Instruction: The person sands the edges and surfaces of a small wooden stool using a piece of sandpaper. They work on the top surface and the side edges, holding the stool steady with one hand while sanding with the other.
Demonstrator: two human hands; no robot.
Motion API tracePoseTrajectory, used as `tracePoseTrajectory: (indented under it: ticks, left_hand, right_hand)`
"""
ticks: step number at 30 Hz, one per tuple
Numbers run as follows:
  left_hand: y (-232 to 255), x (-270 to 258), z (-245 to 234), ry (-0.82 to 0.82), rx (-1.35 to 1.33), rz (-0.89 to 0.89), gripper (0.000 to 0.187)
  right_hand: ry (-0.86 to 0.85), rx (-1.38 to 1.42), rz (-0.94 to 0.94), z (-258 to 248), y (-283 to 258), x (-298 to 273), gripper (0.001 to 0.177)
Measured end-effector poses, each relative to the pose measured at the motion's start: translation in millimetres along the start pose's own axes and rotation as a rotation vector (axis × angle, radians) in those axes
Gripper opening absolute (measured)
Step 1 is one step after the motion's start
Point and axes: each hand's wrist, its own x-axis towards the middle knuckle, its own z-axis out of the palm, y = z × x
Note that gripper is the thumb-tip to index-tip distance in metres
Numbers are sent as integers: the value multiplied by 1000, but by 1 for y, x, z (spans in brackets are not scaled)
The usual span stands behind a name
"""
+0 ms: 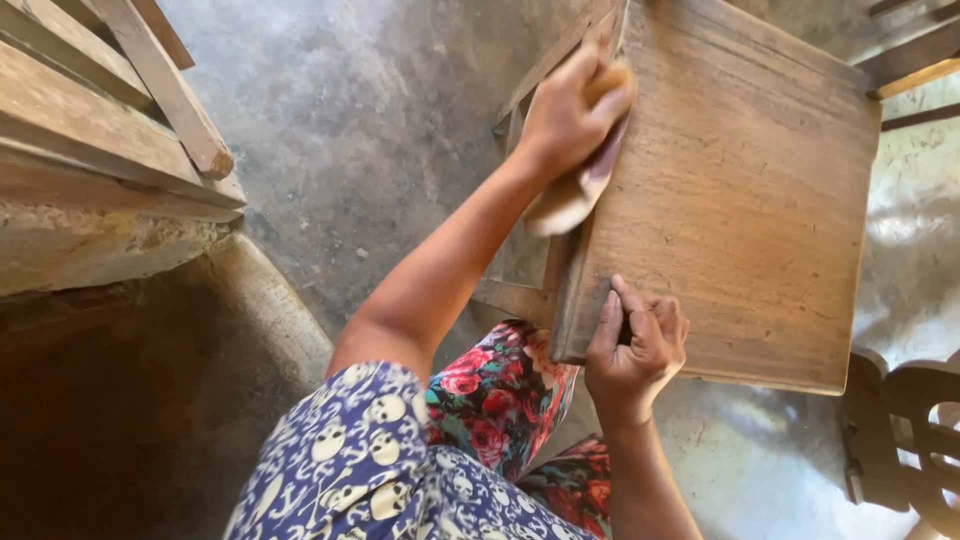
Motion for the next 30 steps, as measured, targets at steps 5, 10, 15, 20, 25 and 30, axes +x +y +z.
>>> tracePoseTrajectory:
  ticks: [5, 10, 15, 20, 25, 30]
  left_hand:
    - [-26, 27, 26, 196, 21, -55, 20]
    - [0, 1, 15, 186, -239, -91, 13]
    - [-7, 18, 17, 188, -127, -134, 13]
    - [-21, 24, 20, 231, -125, -125, 15]
    - [-29, 22, 26, 269, -174, -216, 32]
    - [-40, 33, 33, 295, -71, -143, 29]
  right_hand:
    - [-8, 3, 2, 1, 1, -1, 21]
    - [7, -6, -1, -1, -2, 4, 21]
    - [3, 8, -11, -1, 0, 1, 20]
    - [25, 1, -21, 1, -2, 5, 18]
    - [25, 15, -37, 0, -1, 1, 20]
    - [29, -13, -53, 2, 0, 2, 20]
